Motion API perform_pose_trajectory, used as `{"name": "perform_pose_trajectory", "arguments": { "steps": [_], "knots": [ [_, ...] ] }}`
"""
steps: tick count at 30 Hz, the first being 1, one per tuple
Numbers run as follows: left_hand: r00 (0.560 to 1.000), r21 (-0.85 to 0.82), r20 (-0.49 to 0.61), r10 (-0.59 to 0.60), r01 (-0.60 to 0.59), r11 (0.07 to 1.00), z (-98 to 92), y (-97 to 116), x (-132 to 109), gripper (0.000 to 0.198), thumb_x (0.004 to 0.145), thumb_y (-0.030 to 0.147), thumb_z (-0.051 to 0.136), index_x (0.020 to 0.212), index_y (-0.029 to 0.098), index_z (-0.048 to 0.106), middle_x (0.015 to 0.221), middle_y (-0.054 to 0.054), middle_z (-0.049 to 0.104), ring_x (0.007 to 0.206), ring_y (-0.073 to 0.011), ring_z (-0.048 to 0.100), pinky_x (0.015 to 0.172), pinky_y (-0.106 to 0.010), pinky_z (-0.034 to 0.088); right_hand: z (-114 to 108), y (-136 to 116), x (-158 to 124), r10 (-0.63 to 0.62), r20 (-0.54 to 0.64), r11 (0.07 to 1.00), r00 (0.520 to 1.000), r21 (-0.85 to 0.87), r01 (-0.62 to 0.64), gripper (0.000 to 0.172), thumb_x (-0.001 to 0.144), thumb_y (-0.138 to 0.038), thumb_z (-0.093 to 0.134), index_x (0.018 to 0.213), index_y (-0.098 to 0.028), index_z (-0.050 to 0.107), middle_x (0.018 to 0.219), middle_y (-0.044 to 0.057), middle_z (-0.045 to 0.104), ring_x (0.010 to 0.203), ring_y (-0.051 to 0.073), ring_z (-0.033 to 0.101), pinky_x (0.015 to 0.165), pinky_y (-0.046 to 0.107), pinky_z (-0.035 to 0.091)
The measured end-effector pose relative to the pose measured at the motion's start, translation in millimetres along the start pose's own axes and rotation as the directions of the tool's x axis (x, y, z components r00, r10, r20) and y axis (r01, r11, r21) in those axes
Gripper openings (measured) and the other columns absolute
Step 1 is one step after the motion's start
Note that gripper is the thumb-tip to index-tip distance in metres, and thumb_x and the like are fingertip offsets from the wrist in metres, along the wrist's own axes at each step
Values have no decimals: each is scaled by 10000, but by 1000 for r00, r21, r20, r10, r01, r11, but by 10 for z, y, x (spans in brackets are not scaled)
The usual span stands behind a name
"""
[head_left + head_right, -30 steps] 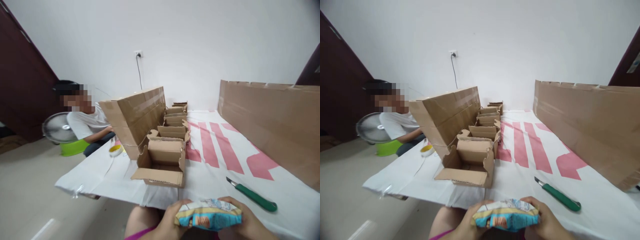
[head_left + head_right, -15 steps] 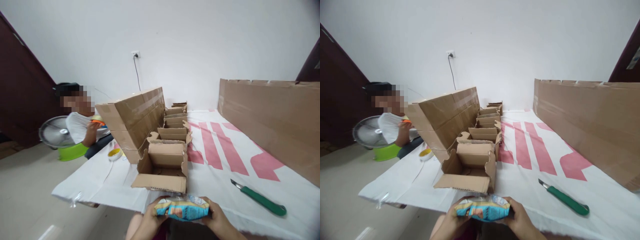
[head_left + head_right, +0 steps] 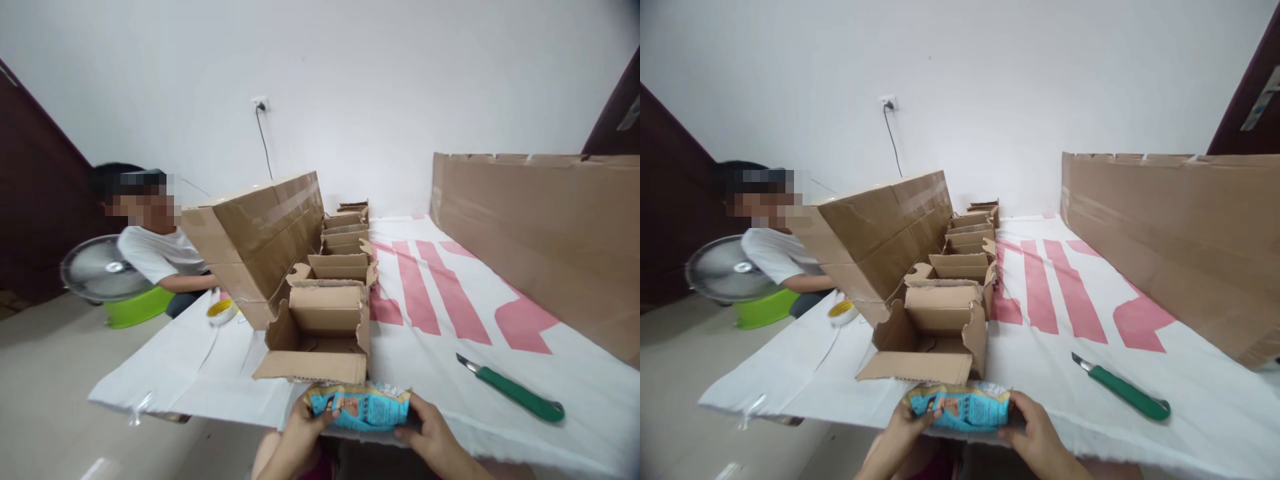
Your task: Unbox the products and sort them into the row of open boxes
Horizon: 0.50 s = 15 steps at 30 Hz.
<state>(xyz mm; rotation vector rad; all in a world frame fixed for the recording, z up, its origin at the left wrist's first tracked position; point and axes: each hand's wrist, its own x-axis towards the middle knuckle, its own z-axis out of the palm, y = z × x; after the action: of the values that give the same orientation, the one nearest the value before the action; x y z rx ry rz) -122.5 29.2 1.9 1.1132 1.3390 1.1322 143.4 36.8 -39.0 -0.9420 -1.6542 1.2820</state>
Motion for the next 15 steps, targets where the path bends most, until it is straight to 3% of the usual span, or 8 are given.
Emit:
{"name": "perform_pose_trajectory", "arguments": {
  "steps": [7, 11, 13, 15],
  "knots": [
    [974, 160, -190, 126, -96, 982, -462, -46, 62, 398, 530, 462, 806, 787, 172, 716, 765, -54, 735, 754, -270, 686, 734, -368, 550, -46, 25, -39, 23, -1, 996, 1000, -83, -23, 389, 849, -461, 588, 1157, -232, 649, 1172, 116, 669, 1089, 294, 610, 977, 453, 456],
    [962, 236, -233, 144, -88, 968, -599, -64, 69, 413, 522, 482, 794, 781, 176, 693, 762, -50, 728, 753, -274, 686, 722, -361, 557, -39, 21, -42, 34, -12, 995, 999, -89, -35, 366, 846, -474, 594, 1099, -221, 671, 1115, 119, 688, 1042, 292, 628, 945, 454, 481],
    [932, 277, -314, 179, -91, 957, -613, -93, 87, 427, 535, 469, 787, 831, 187, 665, 768, -37, 717, 770, -268, 684, 734, -358, 559, -35, -1, -41, 31, -9, 996, 999, -86, -32, 351, 850, -472, 589, 1071, -214, 677, 1084, 113, 695, 1017, 286, 636, 929, 445, 492],
    [863, 328, -432, 262, -120, 937, -615, -138, 124, 478, 513, 451, 799, 878, 199, 620, 789, -26, 691, 785, -260, 675, 745, -367, 558, -32, -18, -39, 33, 1, 996, 999, -85, -33, 338, 856, -469, 581, 1051, -209, 677, 1066, 109, 698, 1002, 280, 641, 921, 436, 497]
  ]
}}
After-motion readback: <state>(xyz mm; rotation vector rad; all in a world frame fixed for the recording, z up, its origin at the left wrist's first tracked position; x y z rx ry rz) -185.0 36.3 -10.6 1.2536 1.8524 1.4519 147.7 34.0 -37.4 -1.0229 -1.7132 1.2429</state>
